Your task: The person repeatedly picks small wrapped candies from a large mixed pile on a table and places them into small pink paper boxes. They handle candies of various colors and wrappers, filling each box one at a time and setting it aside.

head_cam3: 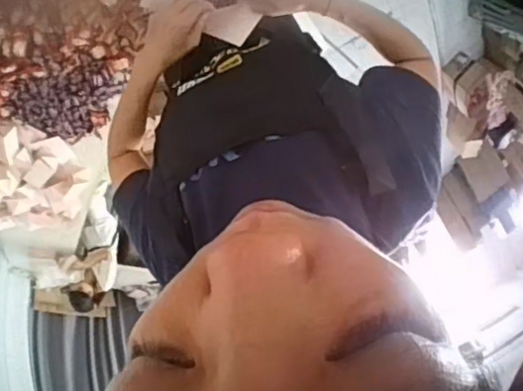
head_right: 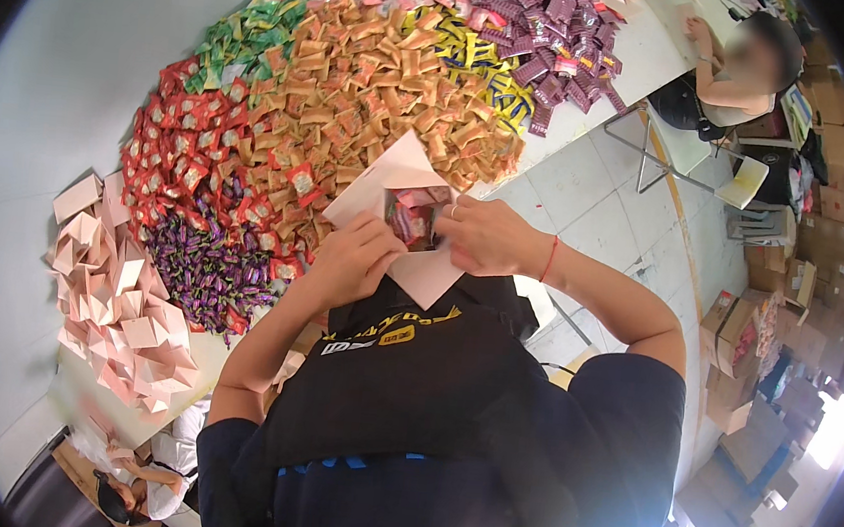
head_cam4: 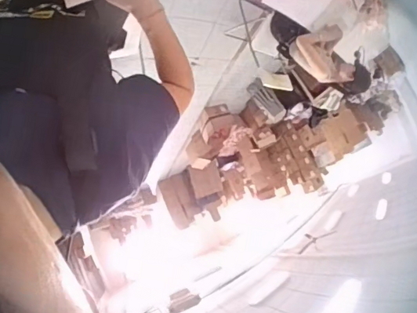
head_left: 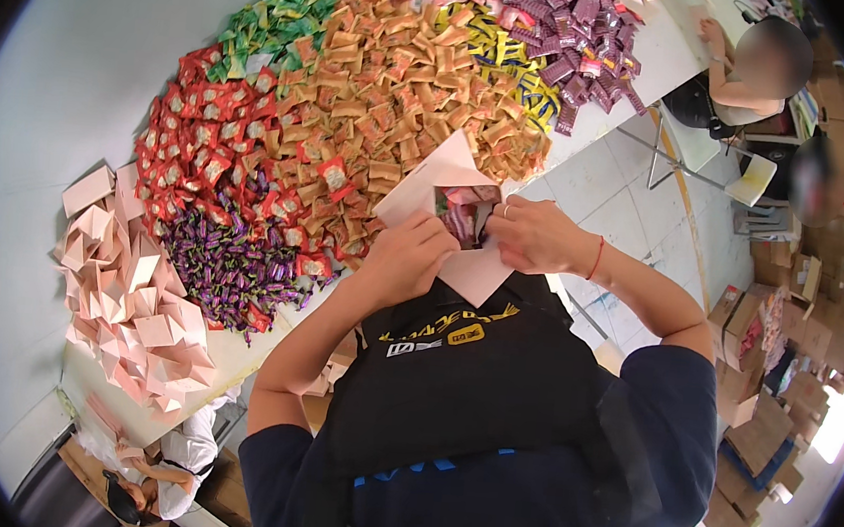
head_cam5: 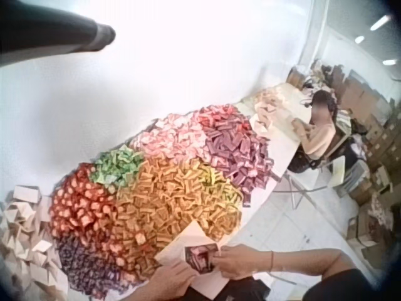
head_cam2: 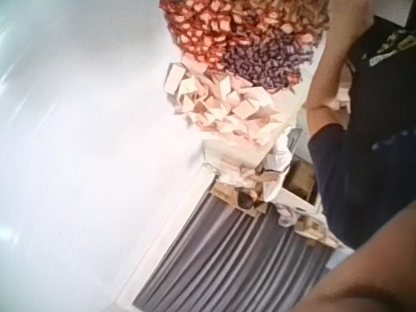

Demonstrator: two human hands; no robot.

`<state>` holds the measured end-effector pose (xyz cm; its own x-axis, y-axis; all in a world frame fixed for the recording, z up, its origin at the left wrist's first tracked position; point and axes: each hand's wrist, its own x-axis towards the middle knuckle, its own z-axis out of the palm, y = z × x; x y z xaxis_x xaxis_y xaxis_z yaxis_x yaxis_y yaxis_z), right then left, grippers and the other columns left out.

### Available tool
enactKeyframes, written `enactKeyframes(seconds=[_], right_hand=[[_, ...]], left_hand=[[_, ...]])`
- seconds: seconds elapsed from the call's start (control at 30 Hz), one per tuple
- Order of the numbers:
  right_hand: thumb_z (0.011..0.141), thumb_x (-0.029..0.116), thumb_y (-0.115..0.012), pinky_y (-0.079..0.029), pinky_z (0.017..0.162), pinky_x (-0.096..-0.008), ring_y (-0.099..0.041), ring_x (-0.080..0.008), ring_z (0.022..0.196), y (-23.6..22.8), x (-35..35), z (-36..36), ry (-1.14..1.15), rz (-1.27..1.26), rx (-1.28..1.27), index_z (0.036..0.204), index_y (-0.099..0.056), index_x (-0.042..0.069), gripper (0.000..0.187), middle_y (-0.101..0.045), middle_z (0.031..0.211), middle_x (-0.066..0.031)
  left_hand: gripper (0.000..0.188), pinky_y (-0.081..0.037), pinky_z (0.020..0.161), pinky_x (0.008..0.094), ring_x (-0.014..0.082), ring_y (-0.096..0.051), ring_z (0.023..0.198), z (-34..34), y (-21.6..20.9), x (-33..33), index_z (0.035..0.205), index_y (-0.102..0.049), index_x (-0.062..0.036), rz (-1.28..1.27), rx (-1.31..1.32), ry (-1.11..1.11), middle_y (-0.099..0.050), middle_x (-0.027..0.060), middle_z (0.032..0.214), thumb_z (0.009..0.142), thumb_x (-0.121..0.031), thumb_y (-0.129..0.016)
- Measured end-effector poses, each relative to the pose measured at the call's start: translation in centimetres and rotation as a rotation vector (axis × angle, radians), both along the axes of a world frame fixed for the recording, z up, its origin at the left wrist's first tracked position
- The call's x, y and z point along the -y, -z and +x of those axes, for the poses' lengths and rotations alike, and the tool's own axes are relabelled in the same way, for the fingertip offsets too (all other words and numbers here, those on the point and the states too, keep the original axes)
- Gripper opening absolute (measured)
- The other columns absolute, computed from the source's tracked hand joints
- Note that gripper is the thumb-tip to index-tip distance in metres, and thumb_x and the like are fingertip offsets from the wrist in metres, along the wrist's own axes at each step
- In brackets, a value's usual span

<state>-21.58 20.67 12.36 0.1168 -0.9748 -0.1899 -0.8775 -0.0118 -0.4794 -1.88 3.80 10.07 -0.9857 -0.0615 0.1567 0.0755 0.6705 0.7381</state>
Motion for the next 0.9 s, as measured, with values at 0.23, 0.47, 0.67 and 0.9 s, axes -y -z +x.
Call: enactKeyframes(seconds=[0.23,0.47,0.67,0.9], right_hand=[[0.079,0.017,-0.066,-0.049,0.075,-0.0379,-0.053,-0.0267,0.09,-0.4,-1.4,-8.4,-0.13,-0.236,0.173,0.082,-0.057,0.005,0.015,-0.054,0.093,-0.009],[0.078,0.014,-0.066,-0.049,0.076,-0.0377,-0.053,-0.0277,0.09,1.7,-6.0,-20.2,0.066,-0.322,0.117,0.083,-0.056,0.003,0.016,-0.053,0.092,-0.0103],[0.08,0.01,-0.065,-0.049,0.073,-0.0383,-0.056,-0.0294,0.084,6.9,-9.9,-33.0,0.596,-0.462,0.065,0.079,-0.057,0.006,0.009,-0.054,0.084,-0.0101],[0.082,0.012,-0.055,-0.048,0.078,-0.044,-0.057,-0.0338,0.085,21.7,-14.0,-54.5,1.088,-0.387,-0.502,0.075,-0.057,0.004,0.01,-0.06,0.084,-0.0158]], left_hand=[[0.053,-0.041,0.085,0.0412,0.0301,-0.054,0.09,-8.9,-1.4,-3.5,0.115,-0.056,-0.0081,-0.157,-0.02,-0.116,-0.057,0.0091,0.095,0.073,-0.033,-0.076],[0.057,-0.025,0.11,0.0496,0.0263,-0.053,0.115,-22.8,-1.6,-7.0,0.123,-0.054,-0.0079,-0.246,-0.004,-0.076,-0.058,0.0112,0.121,0.074,-0.031,-0.074],[0.034,-0.039,0.101,0.0417,0.0277,-0.056,0.112,-29.9,-1.5,-6.8,0.109,-0.062,-0.0036,0.014,-0.139,-0.37,-0.06,0.0121,0.122,0.079,-0.014,-0.071],[0.02,-0.049,0.079,0.0312,0.0213,-0.063,0.091,-24.5,6.2,-4.7,0.105,-0.064,-0.0005,0.184,0.171,-0.606,-0.065,0.012,0.101,0.088,-0.011,-0.064]])
